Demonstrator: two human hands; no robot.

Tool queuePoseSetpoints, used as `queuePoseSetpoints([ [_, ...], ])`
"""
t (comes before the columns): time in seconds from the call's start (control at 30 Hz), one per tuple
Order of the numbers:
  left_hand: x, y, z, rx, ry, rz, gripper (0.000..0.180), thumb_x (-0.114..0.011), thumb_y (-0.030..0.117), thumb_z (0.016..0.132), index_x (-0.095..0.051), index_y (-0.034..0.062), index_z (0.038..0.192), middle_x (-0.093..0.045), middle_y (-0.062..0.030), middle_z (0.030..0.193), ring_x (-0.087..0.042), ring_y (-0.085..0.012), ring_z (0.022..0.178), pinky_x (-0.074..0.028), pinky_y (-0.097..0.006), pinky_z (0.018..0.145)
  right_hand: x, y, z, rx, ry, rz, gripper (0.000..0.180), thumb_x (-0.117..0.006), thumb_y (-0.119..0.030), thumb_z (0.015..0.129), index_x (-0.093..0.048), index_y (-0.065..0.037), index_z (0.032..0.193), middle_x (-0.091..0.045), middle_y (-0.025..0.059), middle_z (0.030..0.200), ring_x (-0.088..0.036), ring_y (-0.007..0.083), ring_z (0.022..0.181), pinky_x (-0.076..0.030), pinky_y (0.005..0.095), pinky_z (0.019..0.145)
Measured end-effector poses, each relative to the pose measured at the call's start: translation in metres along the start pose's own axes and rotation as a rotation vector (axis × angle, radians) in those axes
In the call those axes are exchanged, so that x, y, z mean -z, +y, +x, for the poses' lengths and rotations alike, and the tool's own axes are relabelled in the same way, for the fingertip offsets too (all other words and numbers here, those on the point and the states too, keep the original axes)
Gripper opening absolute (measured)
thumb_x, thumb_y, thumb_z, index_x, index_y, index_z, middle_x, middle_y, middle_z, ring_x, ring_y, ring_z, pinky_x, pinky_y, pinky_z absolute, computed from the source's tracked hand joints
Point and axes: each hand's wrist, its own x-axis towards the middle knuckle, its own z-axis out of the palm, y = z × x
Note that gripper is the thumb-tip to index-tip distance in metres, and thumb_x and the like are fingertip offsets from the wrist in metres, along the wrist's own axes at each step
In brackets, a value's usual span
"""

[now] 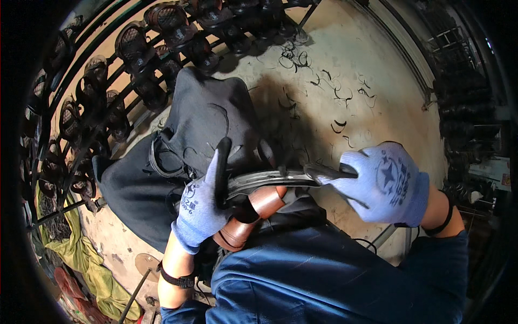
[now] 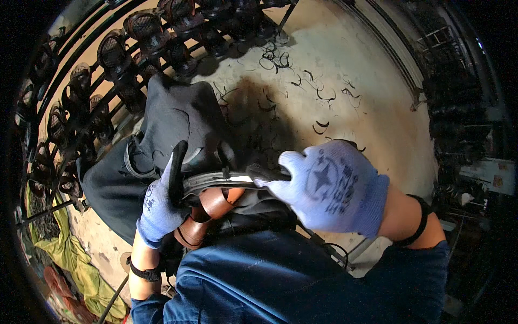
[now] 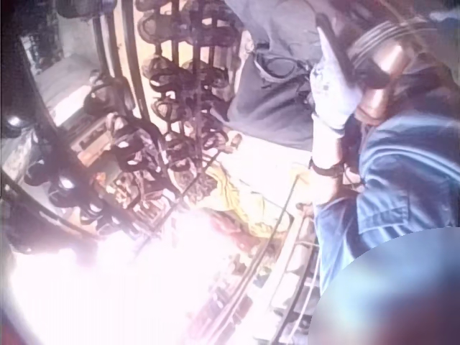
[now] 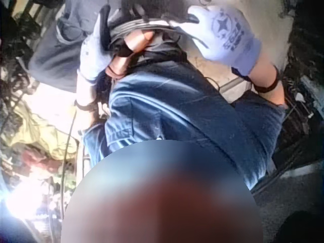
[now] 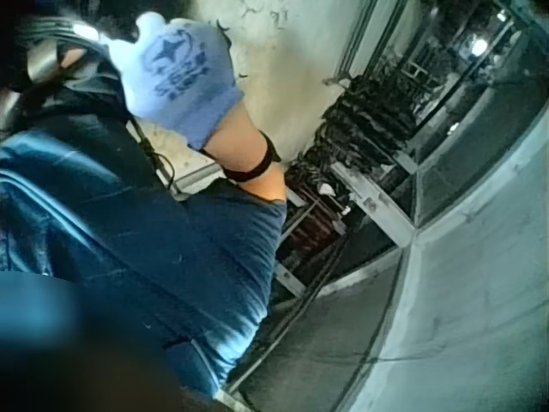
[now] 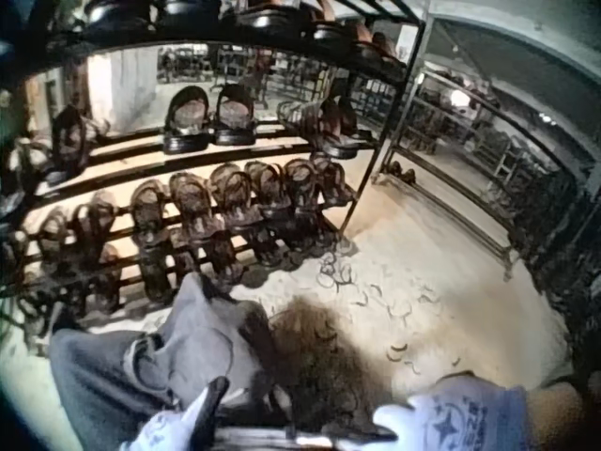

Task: Using a small tool to trim or clean the edges and interior of sandals at a manufacturing station.

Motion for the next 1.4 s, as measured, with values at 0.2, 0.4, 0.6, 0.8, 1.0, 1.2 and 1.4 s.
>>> queuePoseSetpoints([
  [0.2,0.01,0.019,-0.01,0.031,0.038,0.115,0.103,-0.067,-0.003,0.057,-0.022,0.0127,0.148,-0.06,-0.0176,0.068,-0.06,-0.0337,0.059,-0.047,-0.04,0.056,-0.028,0.012,0.017,-0.143,0.546,0.244,0.036,-0.065,-0.018,0.076,-0.065,-0.017,0.112,-0.057,0.0067,0.082,-0.057,0.0205,0.059,-0.046,0.0345,0.053],
  [0.4,0.009,0.007,-0.014,0.054,0.079,0.158,0.1,-0.064,-0.006,0.06,-0.024,0.0145,0.148,-0.051,-0.0135,0.059,-0.051,-0.031,0.051,-0.044,-0.039,0.053,-0.07,0.01,-0.027,-0.122,0.396,0.373,0.036,-0.067,-0.018,0.074,-0.068,-0.02,0.11,-0.057,0.0046,0.077,-0.055,0.0203,0.055,-0.042,0.0353,0.05],
  [0.6,0.008,0.014,-0.011,0.129,-0.01,0.21,0.099,-0.067,-0.001,0.06,-0.023,0.0107,0.147,-0.057,-0.0144,0.063,-0.059,-0.0325,0.057,-0.047,-0.04,0.056,-0.086,-0.003,-0.023,-0.155,0.424,0.444,0.027,-0.07,-0.018,0.067,-0.07,-0.016,0.094,-0.057,0.0065,0.075,-0.056,0.0251,0.058,-0.044,0.0361,0.051],
  [0.8,-0.005,0.021,-0.012,0.051,-0.036,0.331,0.095,-0.069,0.015,0.069,-0.016,0.0021,0.147,-0.064,-0.0141,0.068,-0.063,-0.0315,0.06,-0.05,-0.039,0.057,-0.041,-0.012,0.031,0.144,0.154,0.154,0.015,-0.055,-0.02,0.08,-0.066,-0.015,0.089,-0.055,0.0061,0.074,-0.057,0.0184,0.06,-0.044,0.0323,0.052],
  [1.0,-0.002,0.014,-0.018,0.12,0.025,0.292,0.096,-0.07,0.019,0.07,-0.015,0.0011,0.147,-0.065,-0.0142,0.07,-0.064,-0.0294,0.061,-0.05,-0.038,0.058,-0.029,-0.007,0.025,0.136,0.117,0.055,0.016,-0.053,-0.021,0.081,-0.065,-0.014,0.09,-0.055,0.0066,0.073,-0.056,0.0187,0.059,-0.043,0.0298,0.053],
  [1.2,0.0,0.002,-0.023,0.12,0.072,0.299,0.097,-0.07,0.022,0.071,-0.014,-0.0006,0.146,-0.065,-0.0138,0.07,-0.064,-0.0299,0.061,-0.05,-0.039,0.057,-0.022,-0.023,0.068,0.261,0.169,0.04,0.018,-0.06,-0.021,0.074,-0.066,-0.018,0.091,-0.05,0.004,0.075,-0.053,0.0179,0.063,-0.041,0.0314,0.054],
  [1.4,0.002,0.0,-0.031,0.162,0.065,0.269,0.097,-0.072,0.028,0.067,-0.022,-0.0027,0.144,-0.064,-0.0152,0.081,-0.063,-0.0304,0.071,-0.049,-0.04,0.068,-0.009,-0.022,0.056,0.158,0.042,0.0,0.027,-0.063,-0.02,0.069,-0.066,-0.018,0.096,-0.049,0.0016,0.074,-0.054,0.0179,0.064,-0.043,0.0332,0.056],
])
